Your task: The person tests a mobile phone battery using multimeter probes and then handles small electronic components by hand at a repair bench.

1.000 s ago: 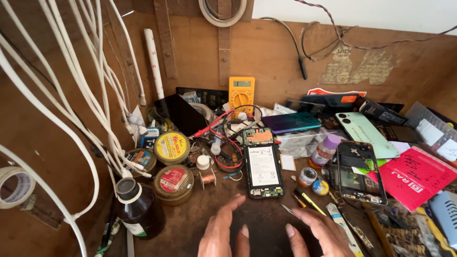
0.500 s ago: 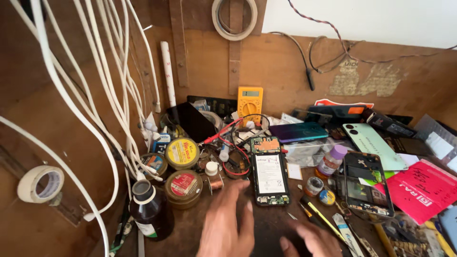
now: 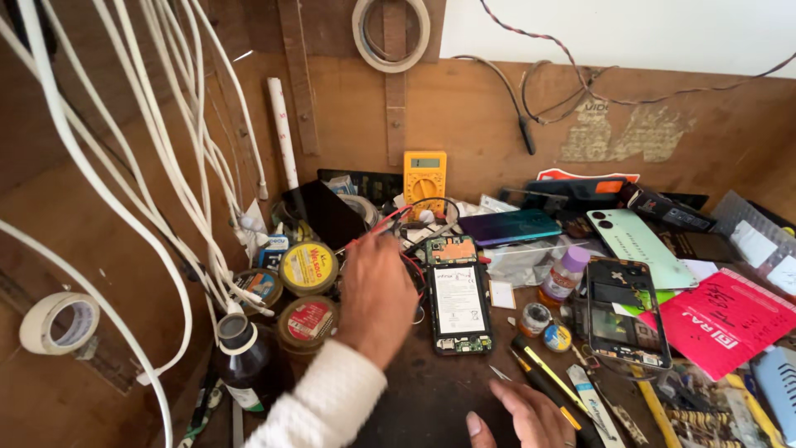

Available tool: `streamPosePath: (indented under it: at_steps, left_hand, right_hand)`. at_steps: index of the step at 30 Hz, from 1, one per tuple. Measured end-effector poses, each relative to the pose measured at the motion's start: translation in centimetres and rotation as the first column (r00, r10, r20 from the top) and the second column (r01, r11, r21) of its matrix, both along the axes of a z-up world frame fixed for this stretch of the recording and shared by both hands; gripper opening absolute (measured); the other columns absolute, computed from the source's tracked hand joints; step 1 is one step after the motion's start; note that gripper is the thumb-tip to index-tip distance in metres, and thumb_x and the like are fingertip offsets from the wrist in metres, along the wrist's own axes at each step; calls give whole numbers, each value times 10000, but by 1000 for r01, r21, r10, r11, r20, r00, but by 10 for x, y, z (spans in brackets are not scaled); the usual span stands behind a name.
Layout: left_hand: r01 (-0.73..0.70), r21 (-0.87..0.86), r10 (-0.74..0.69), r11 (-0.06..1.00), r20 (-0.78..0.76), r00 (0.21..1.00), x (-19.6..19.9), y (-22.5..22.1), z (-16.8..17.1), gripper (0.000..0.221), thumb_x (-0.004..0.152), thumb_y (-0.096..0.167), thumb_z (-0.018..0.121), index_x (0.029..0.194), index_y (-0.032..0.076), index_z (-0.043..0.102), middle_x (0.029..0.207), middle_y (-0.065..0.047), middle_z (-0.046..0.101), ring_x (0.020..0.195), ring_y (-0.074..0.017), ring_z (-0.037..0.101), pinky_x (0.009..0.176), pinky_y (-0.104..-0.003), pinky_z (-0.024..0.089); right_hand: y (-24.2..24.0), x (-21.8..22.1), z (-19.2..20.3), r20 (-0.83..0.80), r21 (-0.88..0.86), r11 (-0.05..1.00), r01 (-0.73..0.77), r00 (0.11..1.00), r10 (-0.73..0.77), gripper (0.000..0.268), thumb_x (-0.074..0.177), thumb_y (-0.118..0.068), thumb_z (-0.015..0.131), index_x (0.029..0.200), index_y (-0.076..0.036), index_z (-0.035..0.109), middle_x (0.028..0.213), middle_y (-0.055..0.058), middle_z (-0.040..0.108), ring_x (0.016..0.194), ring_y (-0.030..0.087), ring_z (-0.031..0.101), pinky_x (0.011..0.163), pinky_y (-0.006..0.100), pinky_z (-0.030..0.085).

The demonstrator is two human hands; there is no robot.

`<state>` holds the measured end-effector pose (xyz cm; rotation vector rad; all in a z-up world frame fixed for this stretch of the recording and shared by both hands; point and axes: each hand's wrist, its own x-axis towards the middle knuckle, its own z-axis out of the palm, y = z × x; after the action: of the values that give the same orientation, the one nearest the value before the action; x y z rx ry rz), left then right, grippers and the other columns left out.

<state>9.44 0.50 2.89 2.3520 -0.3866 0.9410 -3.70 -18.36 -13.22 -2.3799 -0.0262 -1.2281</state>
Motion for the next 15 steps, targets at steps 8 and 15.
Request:
streamPosePath:
  at_steps: [8, 15]
  left_hand:
    - [-221, 328, 255, 918, -64, 965, 79, 2, 14, 196, 800, 35, 656, 974, -36, 709, 1090, -205, 654, 1088, -375, 590, 923, -461, 493]
    - [-335, 135, 350, 933, -109, 931, 109, -9, -13, 270, 850, 67, 671, 1102, -18, 623, 1074, -217, 654, 992, -386, 628, 858, -467, 505]
  right_hand:
    - [-17, 15, -26, 55, -57, 996, -62, 996, 65, 442, 648, -403, 845, 963, -108, 749, 933, 95, 756, 924, 299, 728, 874, 476, 560]
    - [-19, 16, -30, 70, -30, 997, -74, 995, 76, 419, 639, -396, 852, 934, -113, 760, 914, 83, 761, 912, 286, 733, 859, 470, 558]
